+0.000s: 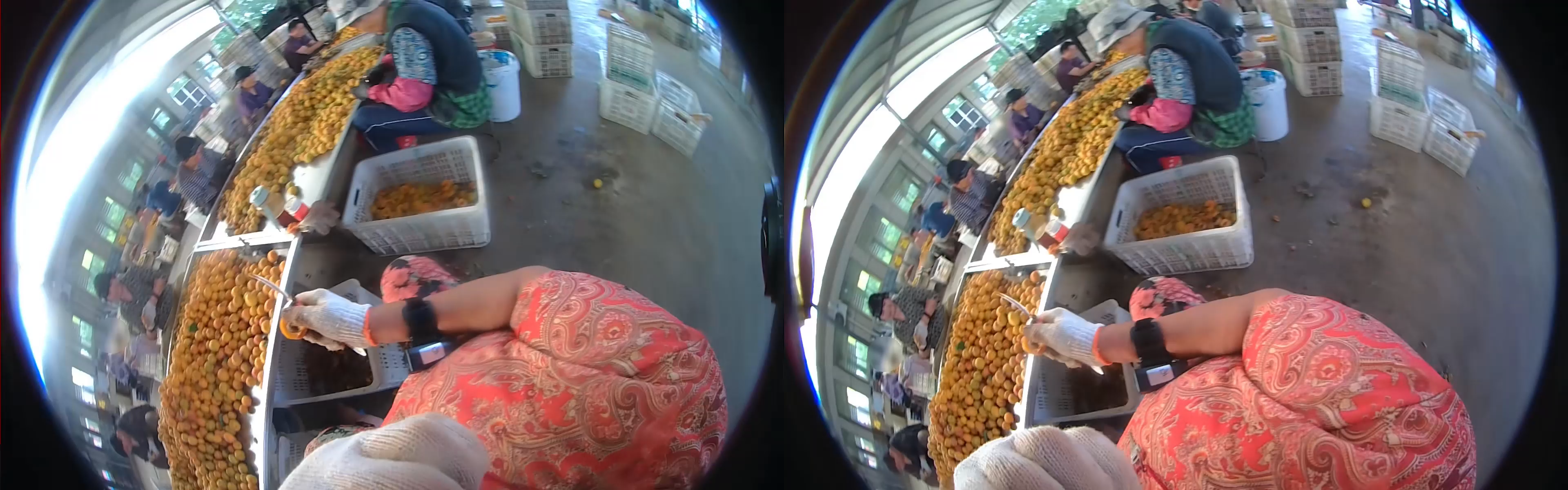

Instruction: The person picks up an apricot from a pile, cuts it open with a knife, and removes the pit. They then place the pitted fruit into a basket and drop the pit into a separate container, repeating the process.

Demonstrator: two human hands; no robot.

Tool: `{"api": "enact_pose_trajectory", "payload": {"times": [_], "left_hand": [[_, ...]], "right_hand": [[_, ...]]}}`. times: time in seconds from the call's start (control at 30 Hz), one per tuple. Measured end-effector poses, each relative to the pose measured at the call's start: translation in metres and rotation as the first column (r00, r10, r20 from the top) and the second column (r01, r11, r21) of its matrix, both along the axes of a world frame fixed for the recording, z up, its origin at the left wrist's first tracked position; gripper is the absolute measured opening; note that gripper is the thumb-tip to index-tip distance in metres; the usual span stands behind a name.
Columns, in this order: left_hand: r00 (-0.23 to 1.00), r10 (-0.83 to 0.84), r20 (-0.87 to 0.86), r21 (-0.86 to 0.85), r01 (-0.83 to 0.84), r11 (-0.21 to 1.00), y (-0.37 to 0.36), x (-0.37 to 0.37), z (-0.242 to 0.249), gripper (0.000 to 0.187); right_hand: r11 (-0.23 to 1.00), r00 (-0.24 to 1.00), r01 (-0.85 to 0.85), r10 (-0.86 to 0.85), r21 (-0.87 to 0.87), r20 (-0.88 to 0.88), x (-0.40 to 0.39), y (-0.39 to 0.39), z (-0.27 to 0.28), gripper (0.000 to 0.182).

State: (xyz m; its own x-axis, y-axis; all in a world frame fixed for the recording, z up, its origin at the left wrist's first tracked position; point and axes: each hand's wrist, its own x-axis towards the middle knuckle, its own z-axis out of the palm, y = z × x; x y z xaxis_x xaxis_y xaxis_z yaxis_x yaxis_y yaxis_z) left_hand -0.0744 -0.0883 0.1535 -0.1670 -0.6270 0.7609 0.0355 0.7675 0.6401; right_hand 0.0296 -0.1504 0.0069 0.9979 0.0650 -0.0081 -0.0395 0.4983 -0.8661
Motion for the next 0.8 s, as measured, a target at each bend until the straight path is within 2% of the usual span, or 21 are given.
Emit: {"api": "enact_pose_trajectory", "payload": {"times": [0.07,0.23,0.3,0.33,0.43,0.47,0.57,0.63,0.67,0.7,0.77,0.8], "left_hand": [[0.995,0.094,-0.028,0.063,-0.092,0.994,-0.007,-0.003,-0.004,0.020],[0.935,0.354,-0.021,0.318,-0.329,0.889,-0.016,-0.008,-0.018,0.038],[0.900,0.436,0.001,0.404,-0.399,0.823,-0.024,-0.009,-0.026,0.046],[0.882,0.472,0.020,0.434,-0.433,0.790,-0.030,-0.009,-0.028,0.050],[0.822,0.562,0.090,0.486,-0.529,0.696,-0.055,-0.007,-0.033,0.062],[0.797,0.593,0.114,0.497,-0.562,0.661,-0.062,-0.006,-0.034,0.066],[0.670,0.719,0.183,0.524,-0.685,0.505,-0.068,-0.006,-0.035,0.077],[0.732,0.611,0.301,0.659,-0.623,0.421,-0.080,0.005,-0.031,0.078],[0.671,0.644,0.369,0.559,-0.713,0.423,-0.084,0.017,-0.037,0.079],[0.637,0.718,0.280,0.536,-0.724,0.434,-0.082,0.025,-0.039,0.070],[0.440,0.852,0.283,0.500,-0.826,0.261,-0.067,0.048,-0.030,0.056],[0.417,0.885,0.208,0.491,-0.827,0.274,-0.050,0.068,-0.034,0.050]], "right_hand": [[0.997,0.997,0.070,-0.071,-0.028,-0.008,-0.001,-0.004,-0.001,0.025],[0.997,0.997,0.077,-0.076,0.026,-0.026,-0.004,-0.028,-0.004,0.025],[0.990,0.995,0.103,-0.103,0.101,-0.006,-0.005,-0.031,-0.007,0.024],[0.989,0.994,0.099,-0.094,0.114,-0.051,-0.006,-0.034,-0.007,0.023],[0.980,0.990,0.136,-0.131,0.143,-0.043,-0.003,-0.043,-0.012,0.025],[0.986,0.995,0.096,-0.090,0.135,-0.051,-0.002,-0.052,-0.015,0.023],[0.977,0.989,0.144,-0.148,0.158,0.015,0.022,-0.063,-0.044,0.023],[0.972,0.983,0.145,-0.162,0.184,0.081,0.047,-0.056,-0.073,0.023],[0.969,0.979,0.145,-0.169,0.199,0.112,0.054,-0.053,-0.079,0.023],[0.966,0.973,0.145,-0.179,0.215,0.146,0.061,-0.050,-0.086,0.023],[0.949,0.985,0.167,-0.174,0.268,0.002,0.003,-0.083,-0.021,0.019],[0.944,0.985,0.164,-0.174,0.287,0.009,0.001,-0.085,-0.017,0.021]]}}
